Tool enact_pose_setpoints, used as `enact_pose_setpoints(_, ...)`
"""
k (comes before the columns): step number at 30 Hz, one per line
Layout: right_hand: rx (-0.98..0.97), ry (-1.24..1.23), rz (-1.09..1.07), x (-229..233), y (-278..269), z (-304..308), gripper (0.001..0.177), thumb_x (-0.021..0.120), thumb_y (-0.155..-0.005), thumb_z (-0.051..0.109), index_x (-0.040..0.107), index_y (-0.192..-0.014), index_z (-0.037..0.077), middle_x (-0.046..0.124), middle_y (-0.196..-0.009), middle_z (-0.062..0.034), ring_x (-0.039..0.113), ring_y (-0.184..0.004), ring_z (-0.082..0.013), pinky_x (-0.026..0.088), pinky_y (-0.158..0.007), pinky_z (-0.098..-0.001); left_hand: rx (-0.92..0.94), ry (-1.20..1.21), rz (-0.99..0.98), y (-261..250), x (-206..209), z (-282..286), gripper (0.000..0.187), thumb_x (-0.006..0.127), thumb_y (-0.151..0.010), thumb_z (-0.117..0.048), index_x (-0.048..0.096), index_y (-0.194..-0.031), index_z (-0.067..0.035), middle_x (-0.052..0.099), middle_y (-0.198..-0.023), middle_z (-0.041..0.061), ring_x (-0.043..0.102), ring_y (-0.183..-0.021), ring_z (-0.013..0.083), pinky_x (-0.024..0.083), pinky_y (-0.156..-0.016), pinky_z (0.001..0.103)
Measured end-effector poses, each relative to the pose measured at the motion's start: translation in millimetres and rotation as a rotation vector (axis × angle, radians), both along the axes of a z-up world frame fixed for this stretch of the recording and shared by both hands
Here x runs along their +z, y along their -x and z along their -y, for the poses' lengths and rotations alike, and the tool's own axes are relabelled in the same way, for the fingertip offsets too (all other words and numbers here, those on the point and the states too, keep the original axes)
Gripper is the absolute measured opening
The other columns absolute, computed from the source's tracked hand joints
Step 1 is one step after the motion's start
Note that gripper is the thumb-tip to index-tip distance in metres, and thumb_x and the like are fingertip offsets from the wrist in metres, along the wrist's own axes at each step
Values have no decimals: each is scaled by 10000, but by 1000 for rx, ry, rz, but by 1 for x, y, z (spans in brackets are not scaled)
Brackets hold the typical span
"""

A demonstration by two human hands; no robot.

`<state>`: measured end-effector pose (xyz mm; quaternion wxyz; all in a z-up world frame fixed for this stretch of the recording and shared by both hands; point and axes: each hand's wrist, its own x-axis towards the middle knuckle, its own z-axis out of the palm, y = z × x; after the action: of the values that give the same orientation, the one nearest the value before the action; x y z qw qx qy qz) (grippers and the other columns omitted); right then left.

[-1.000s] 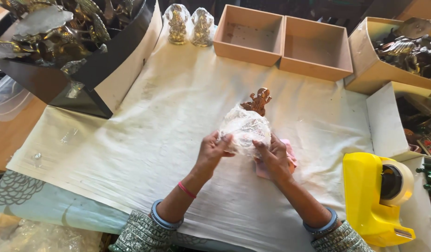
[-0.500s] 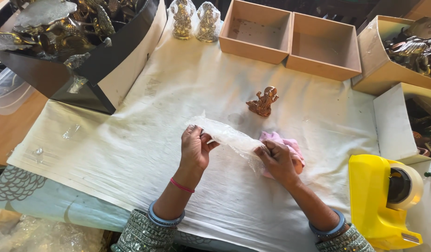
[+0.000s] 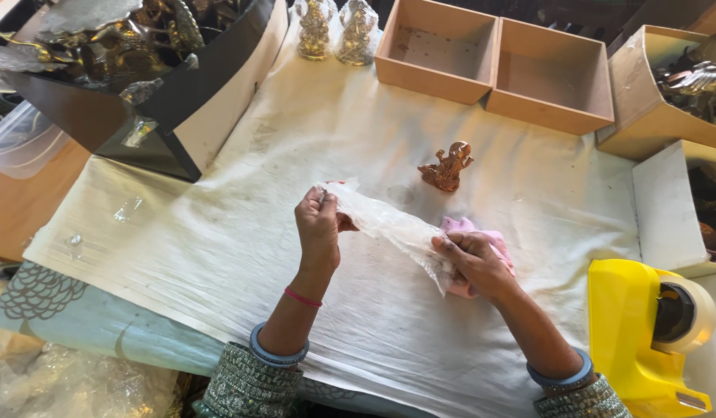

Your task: The person wipes a figurine with a cloth, wraps it in bubble wrap, and handles items from a box.

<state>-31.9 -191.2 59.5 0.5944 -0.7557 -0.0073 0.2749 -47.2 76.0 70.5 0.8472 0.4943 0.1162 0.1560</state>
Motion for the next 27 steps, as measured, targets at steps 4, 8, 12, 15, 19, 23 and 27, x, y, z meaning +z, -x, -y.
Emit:
enact_pose_setpoints(4, -21, 179, 84, -11, 1, -5, 389, 613, -989, 399, 693, -943, 21, 558, -622, -9, 453, -437, -83, 313, -362, -281, -75, -74, 17, -21, -75, -7, 151, 526, -1129, -30, 598, -1121, 102, 583, -790, 161, 609, -598, 155, 691, -579, 385)
enact_pose_setpoints(8, 50, 265, 941, -12, 11, -16, 624, 775, -884, 279, 554, -1410, 26, 642, -992, -46, 509, -675, -97, 454, -616, -235, -170, -185, 90, -6, -42, 9, 301, 485, -998, 12, 659, -1244, 19, 707, -942, 100, 680, -785, 141, 622, -703, 324)
enact_pose_setpoints(12, -32, 303, 532, -45, 9, -4, 684, 621, -914, 7, 595, -1588, 118, 698, -970, -145, 580, -711, -217, 476, -667, -349, -224, -795, 444, 10, -33, 20, 362, 637, -893, 28, 700, -1242, -46, 751, -1169, 128, 744, -1027, 257, 600, -930, 359)
enact_pose_setpoints(15, 97, 225, 1191, -36, 4, -16, 548, 639, -773, -130, 633, -1274, 92, 699, -1176, -98, 661, -1082, -204, 525, -989, -320, -88, -1012, 455, 38, 4, 32, 728, 805, -736, -86, 543, -1405, 27, 593, -1260, 234, 608, -1173, 400, 538, -940, 411)
enact_pose_setpoints(19, 256, 51, 1019, -3, 17, -39, 650, 690, -699, -111, 585, -1316, 65, 703, -1188, -107, 662, -1107, -203, 531, -975, -324, -210, -842, 521, 79, 16, 22, 734, 766, -787, -56, 463, -1453, -10, 527, -1440, 195, 563, -1250, 394, 534, -949, 405)
enact_pose_setpoints(23, 467, -124, 775, 18, 23, -72, 815, 757, -600, -86, 522, -1372, 28, 709, -1203, -119, 662, -1141, -202, 540, -957, -330, -116, -1103, 396, 124, -4, -31, 445, 668, -895, 25, 713, -1302, -149, 725, -1221, 126, 747, -977, 260, 631, -828, 353)
enact_pose_setpoints(27, 459, -14, 861, 11, 21, -90, 670, 777, -791, -8, 530, -1410, 59, 707, -1200, -96, 695, -1097, -168, 613, -797, -286, 307, -1244, 12, 221, 35, -148, 252, 530, -1063, -179, 732, -1155, -59, 727, -925, 83, 673, -693, 173, 578, -614, 355)
